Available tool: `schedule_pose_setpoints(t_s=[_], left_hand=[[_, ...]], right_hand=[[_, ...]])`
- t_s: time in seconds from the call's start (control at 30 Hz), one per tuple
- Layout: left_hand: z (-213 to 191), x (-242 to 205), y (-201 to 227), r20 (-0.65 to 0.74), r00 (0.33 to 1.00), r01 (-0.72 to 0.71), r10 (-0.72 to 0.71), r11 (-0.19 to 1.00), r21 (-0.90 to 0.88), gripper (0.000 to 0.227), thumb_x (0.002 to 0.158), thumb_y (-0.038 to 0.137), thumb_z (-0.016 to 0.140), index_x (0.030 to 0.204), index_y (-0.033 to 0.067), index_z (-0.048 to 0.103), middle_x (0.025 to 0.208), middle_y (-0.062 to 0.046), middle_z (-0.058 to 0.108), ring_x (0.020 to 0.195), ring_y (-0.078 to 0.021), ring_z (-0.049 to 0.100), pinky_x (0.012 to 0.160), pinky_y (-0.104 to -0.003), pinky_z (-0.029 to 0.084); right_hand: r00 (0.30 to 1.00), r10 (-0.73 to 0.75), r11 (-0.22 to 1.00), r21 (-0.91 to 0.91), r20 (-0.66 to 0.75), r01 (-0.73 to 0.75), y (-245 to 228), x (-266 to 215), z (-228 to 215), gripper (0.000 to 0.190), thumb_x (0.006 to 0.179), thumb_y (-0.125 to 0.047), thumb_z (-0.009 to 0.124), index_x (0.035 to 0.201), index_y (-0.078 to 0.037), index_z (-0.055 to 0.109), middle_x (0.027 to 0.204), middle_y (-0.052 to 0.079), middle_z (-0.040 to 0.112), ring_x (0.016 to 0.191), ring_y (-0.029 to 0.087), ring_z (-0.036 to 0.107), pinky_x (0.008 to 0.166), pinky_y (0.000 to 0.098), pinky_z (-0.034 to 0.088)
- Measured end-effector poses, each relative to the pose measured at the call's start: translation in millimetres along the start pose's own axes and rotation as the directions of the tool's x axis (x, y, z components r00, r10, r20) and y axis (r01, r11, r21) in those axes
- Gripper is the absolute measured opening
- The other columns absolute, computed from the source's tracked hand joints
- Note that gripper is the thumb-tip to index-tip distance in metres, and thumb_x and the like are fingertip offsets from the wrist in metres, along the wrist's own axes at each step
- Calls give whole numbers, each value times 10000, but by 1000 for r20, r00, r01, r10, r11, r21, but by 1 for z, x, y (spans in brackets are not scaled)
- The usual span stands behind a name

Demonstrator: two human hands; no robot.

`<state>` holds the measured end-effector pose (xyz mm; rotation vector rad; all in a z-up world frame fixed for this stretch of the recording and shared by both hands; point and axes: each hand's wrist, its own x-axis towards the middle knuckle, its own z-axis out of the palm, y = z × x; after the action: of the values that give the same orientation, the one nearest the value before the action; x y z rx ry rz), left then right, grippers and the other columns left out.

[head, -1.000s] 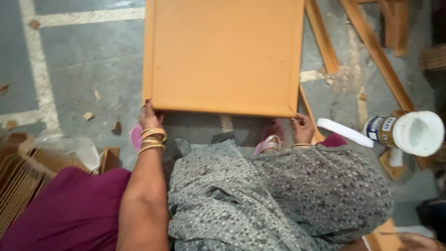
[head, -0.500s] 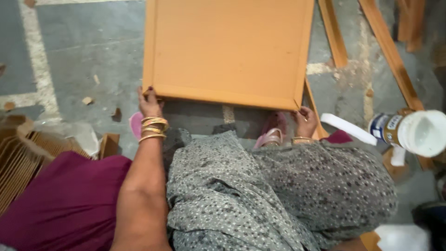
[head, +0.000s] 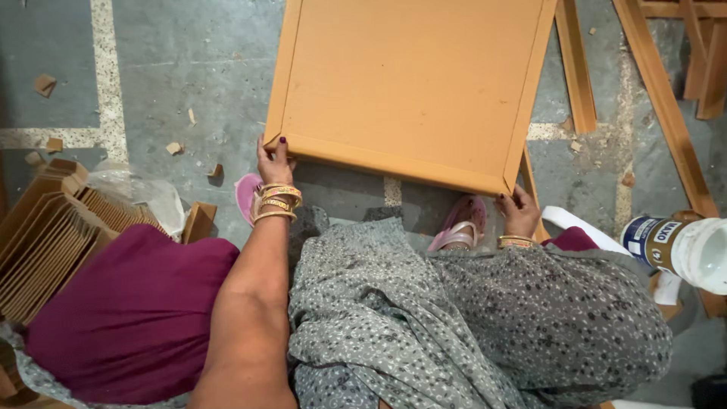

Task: The person applies glue to a wooden frame piece using a foam roller and attaches it to a large flat board. They press the frame into place and smooth it down, then repeat the process for another section of the frame.

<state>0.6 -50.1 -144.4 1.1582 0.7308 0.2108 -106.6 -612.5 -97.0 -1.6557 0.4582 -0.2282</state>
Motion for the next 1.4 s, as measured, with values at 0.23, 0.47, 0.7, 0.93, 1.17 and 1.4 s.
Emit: schedule_pose_setpoints(t_s=[0.23, 0.47, 0.7, 0.93, 1.17, 1.4], left_hand=[[-1, 6, -6, 3, 1000, 8, -8, 1000, -13, 768, 905, 305, 790, 1547, 209, 379, 1405, -50, 540, 1105, -225, 624, 735, -376, 602], [6, 4, -7, -62, 998, -4, 6, 1000, 17, 774, 895, 304, 793, 1542, 200, 382, 1369, -53, 575, 986, -227, 646, 672, -361, 587], [2, 5, -12, 54, 997, -43, 49, 994, -97, 827, 882, 159, 808, 1560, 213, 338, 1380, -62, 557, 1048, -207, 623, 709, -338, 563], [0, 7, -15, 40, 999, -18, 21, 997, -70, 817, 870, 131, 815, 1546, 214, 364, 1300, -11, 592, 1008, -154, 638, 689, -318, 566], [-11, 18, 1, 155, 987, 51, -30, 989, -135, 447, 957, 68, 735, 1358, 107, 542, 1168, -76, 680, 991, -195, 723, 703, -338, 593], [-16, 13, 10, 145, 989, 22, -18, 999, -29, 544, 987, 112, 764, 1452, 165, 487, 1224, -37, 636, 990, -197, 632, 697, -360, 546]], right_hand=[[999, 5, 1000, 1, 33, -5, -7, 5, 0, 373, 966, -42, 718, 1309, 79, 635, 1076, 108, 727, 861, 153, 709, 783, 293, 614], [997, -47, 996, -66, 65, 51, -15, 3, 2, 428, 930, 3, 726, 1341, 79, 635, 1075, 117, 728, 869, 146, 702, 791, 287, 600], [997, -46, 990, -132, 55, 53, -29, 0, 6, 371, 934, 18, 708, 1294, 85, 649, 1010, 120, 730, 830, 158, 712, 756, 288, 596], [997, -41, 996, -82, 71, 47, -26, 0, 10, 364, 951, -47, 737, 1294, 47, 657, 1008, 102, 730, 839, 147, 699, 766, 282, 582], [996, -78, 910, -404, 42, 89, -17, 4, 7, 270, 908, -85, 786, 1153, 11, 725, 928, 57, 758, 822, 142, 706, 733, 287, 558], [997, -20, 991, -127, 78, 30, 13, 11, 4, 411, 898, -27, 736, 1292, 43, 642, 1053, 75, 744, 897, 127, 715, 799, 273, 603]])
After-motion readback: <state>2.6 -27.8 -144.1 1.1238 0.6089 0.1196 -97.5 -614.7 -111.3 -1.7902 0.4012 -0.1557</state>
